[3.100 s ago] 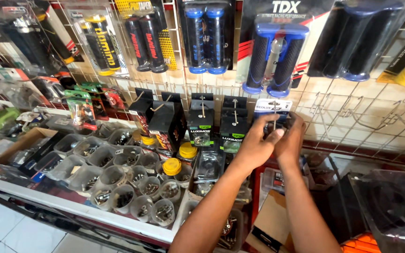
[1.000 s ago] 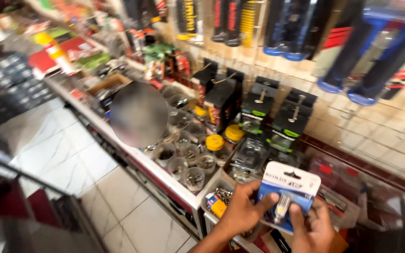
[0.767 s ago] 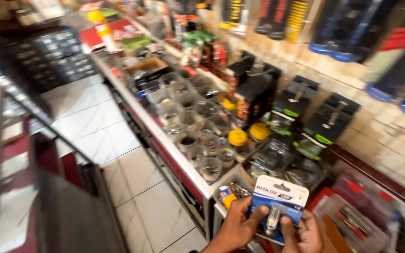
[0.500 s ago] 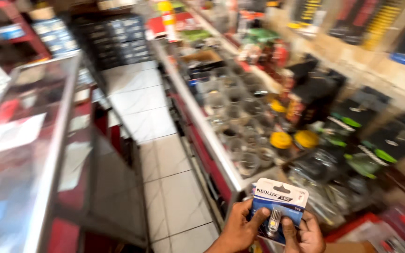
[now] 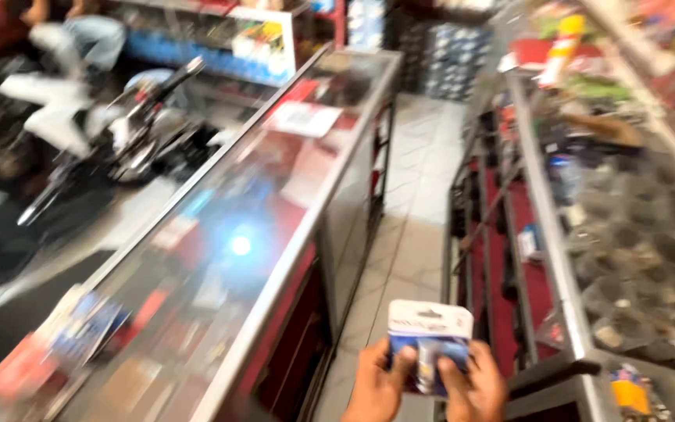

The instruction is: The person picks up packaged motorcycle grips, a light bulb package, and cardboard boxes from a wall rack and places them on a glass display counter.

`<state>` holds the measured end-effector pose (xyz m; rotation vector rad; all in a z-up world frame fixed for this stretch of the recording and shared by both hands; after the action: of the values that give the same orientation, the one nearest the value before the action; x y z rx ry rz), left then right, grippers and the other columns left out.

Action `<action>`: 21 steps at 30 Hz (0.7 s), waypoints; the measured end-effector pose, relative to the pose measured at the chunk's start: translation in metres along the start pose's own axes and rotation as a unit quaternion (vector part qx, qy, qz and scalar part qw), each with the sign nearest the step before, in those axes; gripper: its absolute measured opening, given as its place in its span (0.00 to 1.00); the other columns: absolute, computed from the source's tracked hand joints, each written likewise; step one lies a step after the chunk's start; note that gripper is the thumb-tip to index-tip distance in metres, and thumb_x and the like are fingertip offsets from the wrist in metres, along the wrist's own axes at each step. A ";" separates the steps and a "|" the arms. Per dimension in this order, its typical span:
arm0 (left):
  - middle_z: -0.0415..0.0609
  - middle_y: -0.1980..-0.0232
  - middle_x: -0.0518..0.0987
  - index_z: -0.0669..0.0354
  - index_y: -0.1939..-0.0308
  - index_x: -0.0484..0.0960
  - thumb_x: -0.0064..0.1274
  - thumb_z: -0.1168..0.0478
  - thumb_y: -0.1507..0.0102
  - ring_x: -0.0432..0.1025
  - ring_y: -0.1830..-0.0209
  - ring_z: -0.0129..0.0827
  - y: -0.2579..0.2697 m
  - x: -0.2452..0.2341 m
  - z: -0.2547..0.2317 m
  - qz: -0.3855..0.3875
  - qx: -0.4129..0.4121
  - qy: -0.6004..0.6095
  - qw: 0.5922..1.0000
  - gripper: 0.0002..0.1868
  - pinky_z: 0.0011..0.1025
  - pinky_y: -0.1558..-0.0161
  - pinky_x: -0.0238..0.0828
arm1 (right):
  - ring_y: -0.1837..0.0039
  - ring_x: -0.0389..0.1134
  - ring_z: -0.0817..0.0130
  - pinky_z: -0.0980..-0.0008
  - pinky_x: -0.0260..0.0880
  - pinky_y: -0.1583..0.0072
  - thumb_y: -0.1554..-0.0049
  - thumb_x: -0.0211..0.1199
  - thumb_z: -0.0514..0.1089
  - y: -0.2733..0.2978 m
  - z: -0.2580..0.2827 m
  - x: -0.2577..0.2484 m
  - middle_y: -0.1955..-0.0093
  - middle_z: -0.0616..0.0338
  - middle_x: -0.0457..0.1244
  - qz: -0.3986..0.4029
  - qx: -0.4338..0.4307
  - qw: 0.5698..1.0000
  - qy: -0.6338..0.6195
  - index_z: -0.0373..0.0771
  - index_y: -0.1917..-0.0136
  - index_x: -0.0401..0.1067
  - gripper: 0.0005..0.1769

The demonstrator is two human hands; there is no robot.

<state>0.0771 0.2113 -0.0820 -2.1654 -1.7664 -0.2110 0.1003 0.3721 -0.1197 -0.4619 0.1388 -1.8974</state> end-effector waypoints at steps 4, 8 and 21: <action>0.42 0.64 0.84 0.68 0.54 0.83 0.53 0.57 0.32 0.74 0.66 0.22 0.044 -0.056 -0.016 -0.081 -0.060 0.019 0.995 0.14 0.27 0.62 0.75 | 0.46 0.70 0.70 0.72 0.70 0.42 0.41 0.64 0.37 0.037 0.013 0.065 0.49 0.46 0.71 0.075 0.031 0.996 0.035 0.25 0.43 0.68 0.15; 0.43 0.61 0.84 0.68 0.52 0.83 0.53 0.56 0.30 0.74 0.62 0.21 0.082 -0.096 -0.044 -0.145 0.018 -0.027 0.989 0.15 0.25 0.58 0.75 | 0.45 0.70 0.71 0.73 0.70 0.42 0.41 0.62 0.36 0.061 0.020 0.120 0.47 0.49 0.71 0.146 0.068 0.987 0.016 0.27 0.41 0.68 0.16; 0.44 0.61 0.85 0.67 0.49 0.81 0.48 0.53 0.30 0.75 0.64 0.22 0.141 -0.194 -0.085 -0.349 0.094 0.005 0.932 0.18 0.26 0.61 0.76 | 0.58 0.69 0.74 0.73 0.68 0.57 0.40 0.59 0.39 0.109 0.010 0.238 0.55 0.56 0.70 0.340 0.157 0.927 0.023 0.31 0.41 0.71 0.15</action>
<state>0.1807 -0.0212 -0.0888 -1.3282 -2.3716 -0.2050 0.1280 0.1138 -0.0849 -0.1172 0.0157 -1.2123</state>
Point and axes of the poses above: each hand's wrist, its own y-axis away from the middle knuckle, its own x-axis out of the palm, z = x × y, the point moved 2 cm from there along -y, towards the middle knuckle
